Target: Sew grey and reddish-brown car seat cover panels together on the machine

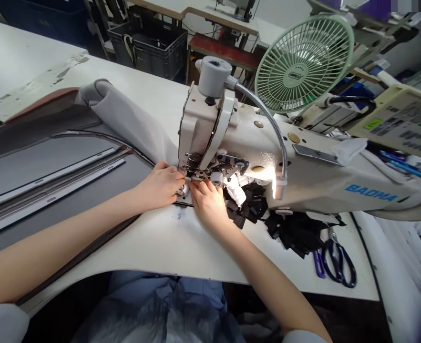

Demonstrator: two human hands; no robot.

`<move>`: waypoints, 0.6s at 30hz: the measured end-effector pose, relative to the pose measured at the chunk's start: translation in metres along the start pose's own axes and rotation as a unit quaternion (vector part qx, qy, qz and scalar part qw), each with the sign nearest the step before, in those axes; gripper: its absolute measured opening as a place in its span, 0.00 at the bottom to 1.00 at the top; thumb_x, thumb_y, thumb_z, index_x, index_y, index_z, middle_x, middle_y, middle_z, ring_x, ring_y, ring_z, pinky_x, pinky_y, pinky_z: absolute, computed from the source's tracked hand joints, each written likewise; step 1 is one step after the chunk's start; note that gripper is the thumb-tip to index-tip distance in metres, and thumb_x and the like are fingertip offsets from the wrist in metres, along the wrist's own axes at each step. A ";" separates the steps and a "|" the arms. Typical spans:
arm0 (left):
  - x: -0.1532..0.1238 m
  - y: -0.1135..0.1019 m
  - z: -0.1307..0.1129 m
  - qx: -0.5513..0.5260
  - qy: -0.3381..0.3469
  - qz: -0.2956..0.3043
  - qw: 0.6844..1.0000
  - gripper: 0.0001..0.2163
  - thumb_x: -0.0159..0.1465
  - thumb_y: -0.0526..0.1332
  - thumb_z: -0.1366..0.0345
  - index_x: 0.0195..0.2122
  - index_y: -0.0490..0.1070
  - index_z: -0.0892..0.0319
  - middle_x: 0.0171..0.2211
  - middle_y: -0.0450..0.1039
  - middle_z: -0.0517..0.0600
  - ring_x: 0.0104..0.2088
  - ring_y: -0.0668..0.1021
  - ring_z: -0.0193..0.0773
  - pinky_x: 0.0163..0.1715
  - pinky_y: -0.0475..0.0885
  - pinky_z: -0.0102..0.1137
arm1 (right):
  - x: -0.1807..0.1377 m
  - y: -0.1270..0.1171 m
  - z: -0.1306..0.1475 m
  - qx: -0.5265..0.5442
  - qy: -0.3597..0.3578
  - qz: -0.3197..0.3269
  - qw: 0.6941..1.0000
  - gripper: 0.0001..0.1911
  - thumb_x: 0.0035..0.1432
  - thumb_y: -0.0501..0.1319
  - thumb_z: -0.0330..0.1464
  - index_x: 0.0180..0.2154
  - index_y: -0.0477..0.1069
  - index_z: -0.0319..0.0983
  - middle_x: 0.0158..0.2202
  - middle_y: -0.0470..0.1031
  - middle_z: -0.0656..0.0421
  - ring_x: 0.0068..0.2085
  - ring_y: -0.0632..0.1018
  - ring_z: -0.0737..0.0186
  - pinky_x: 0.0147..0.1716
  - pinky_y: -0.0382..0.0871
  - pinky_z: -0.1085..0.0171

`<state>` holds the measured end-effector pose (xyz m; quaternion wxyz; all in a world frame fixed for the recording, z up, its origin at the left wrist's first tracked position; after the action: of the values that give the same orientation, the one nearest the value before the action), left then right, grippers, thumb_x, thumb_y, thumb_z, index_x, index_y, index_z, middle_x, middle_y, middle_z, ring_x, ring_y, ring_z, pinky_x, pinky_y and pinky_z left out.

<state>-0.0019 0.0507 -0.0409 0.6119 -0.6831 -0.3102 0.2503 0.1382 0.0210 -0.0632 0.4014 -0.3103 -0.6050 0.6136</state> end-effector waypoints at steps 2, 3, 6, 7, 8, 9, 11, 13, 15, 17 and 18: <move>-0.003 0.000 -0.002 0.007 0.006 -0.001 1.000 0.09 0.56 0.59 0.73 0.38 0.74 0.58 0.44 0.78 0.53 0.45 0.76 0.47 0.47 0.64 0.45 | -0.002 0.001 0.001 -0.002 -0.007 -0.006 1.000 0.18 0.73 0.49 0.31 0.59 0.70 0.39 0.52 0.76 0.51 0.49 0.72 0.55 0.45 0.59 0.56; -0.004 0.000 -0.002 0.009 0.006 -0.002 1.000 0.10 0.56 0.59 0.73 0.38 0.74 0.58 0.44 0.78 0.52 0.44 0.76 0.47 0.47 0.64 0.46 | -0.003 0.002 0.001 -0.002 -0.009 -0.009 1.000 0.18 0.72 0.50 0.30 0.59 0.69 0.38 0.52 0.76 0.51 0.49 0.72 0.55 0.45 0.59 0.56; -0.006 -0.003 -0.006 0.007 0.011 -0.003 1.000 0.10 0.57 0.59 0.75 0.38 0.74 0.59 0.44 0.78 0.53 0.44 0.76 0.47 0.47 0.65 0.47 | -0.004 0.003 0.002 0.003 -0.015 -0.013 1.000 0.18 0.72 0.50 0.29 0.58 0.70 0.39 0.52 0.76 0.51 0.50 0.72 0.56 0.46 0.60 0.56; -0.006 -0.004 -0.007 0.005 0.013 -0.003 1.000 0.09 0.57 0.59 0.75 0.38 0.74 0.59 0.45 0.78 0.53 0.44 0.77 0.47 0.47 0.66 0.47 | -0.003 0.003 0.002 0.005 -0.016 -0.012 1.000 0.18 0.72 0.50 0.29 0.58 0.70 0.39 0.52 0.76 0.51 0.50 0.73 0.56 0.46 0.60 0.56; -0.006 -0.005 -0.008 0.004 0.012 -0.004 1.000 0.09 0.58 0.59 0.75 0.39 0.74 0.59 0.45 0.78 0.54 0.45 0.77 0.48 0.47 0.66 0.47 | -0.003 0.003 0.002 0.006 -0.014 -0.009 1.000 0.18 0.72 0.50 0.29 0.58 0.69 0.39 0.53 0.76 0.51 0.50 0.73 0.56 0.46 0.60 0.57; -0.005 -0.006 -0.009 0.005 0.006 -0.006 1.000 0.09 0.59 0.59 0.74 0.40 0.74 0.59 0.46 0.78 0.54 0.45 0.77 0.48 0.47 0.66 0.47 | -0.001 0.003 0.001 0.006 -0.010 -0.006 1.000 0.19 0.72 0.50 0.29 0.59 0.69 0.39 0.53 0.76 0.50 0.50 0.73 0.56 0.46 0.61 0.57; -0.005 -0.008 -0.010 0.011 -0.013 -0.011 1.000 0.11 0.60 0.59 0.72 0.43 0.73 0.58 0.47 0.78 0.54 0.47 0.76 0.49 0.48 0.66 0.48 | 0.000 0.002 -0.001 0.006 0.005 0.004 1.000 0.20 0.72 0.49 0.29 0.60 0.67 0.39 0.53 0.75 0.50 0.49 0.74 0.56 0.46 0.61 0.57; -0.006 -0.012 -0.009 0.013 -0.016 -0.007 1.000 0.13 0.61 0.60 0.69 0.47 0.73 0.58 0.48 0.78 0.54 0.48 0.76 0.50 0.49 0.66 0.49 | 0.000 -0.001 -0.004 0.007 0.019 0.008 1.000 0.20 0.72 0.49 0.28 0.61 0.67 0.40 0.54 0.75 0.49 0.47 0.76 0.56 0.46 0.62 0.57; -0.007 -0.020 -0.007 0.010 0.007 -0.002 1.000 0.13 0.63 0.59 0.64 0.49 0.73 0.57 0.49 0.77 0.53 0.50 0.75 0.50 0.50 0.66 0.49 | -0.002 -0.008 -0.004 0.015 0.021 0.000 1.000 0.20 0.72 0.48 0.29 0.60 0.68 0.41 0.55 0.75 0.50 0.47 0.76 0.56 0.47 0.63 0.57; -0.007 -0.033 0.002 0.025 0.026 -0.014 0.999 0.12 0.67 0.55 0.61 0.46 0.74 0.56 0.47 0.78 0.53 0.50 0.75 0.49 0.50 0.66 0.47 | -0.003 -0.019 0.002 0.032 0.007 -0.013 0.999 0.19 0.71 0.51 0.31 0.59 0.68 0.42 0.56 0.74 0.51 0.49 0.76 0.56 0.48 0.64 0.58; -0.005 -0.039 0.010 0.044 0.024 -0.026 0.998 0.12 0.69 0.52 0.62 0.43 0.75 0.57 0.45 0.78 0.53 0.49 0.75 0.48 0.50 0.66 0.46 | -0.002 -0.025 0.009 0.040 -0.006 -0.016 0.999 0.18 0.70 0.53 0.33 0.59 0.69 0.42 0.56 0.73 0.50 0.50 0.75 0.55 0.48 0.65 0.58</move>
<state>-0.0171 0.0560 -0.0035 0.6546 -0.6532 -0.3019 0.2316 0.1345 0.0134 -0.0383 0.4203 -0.2805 -0.5870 0.6326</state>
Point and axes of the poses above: each hand's wrist, its own x-axis towards the middle knuckle, its own y-axis out of the palm, z = x × y, the point moved 5 cm from there along x, towards the middle knuckle
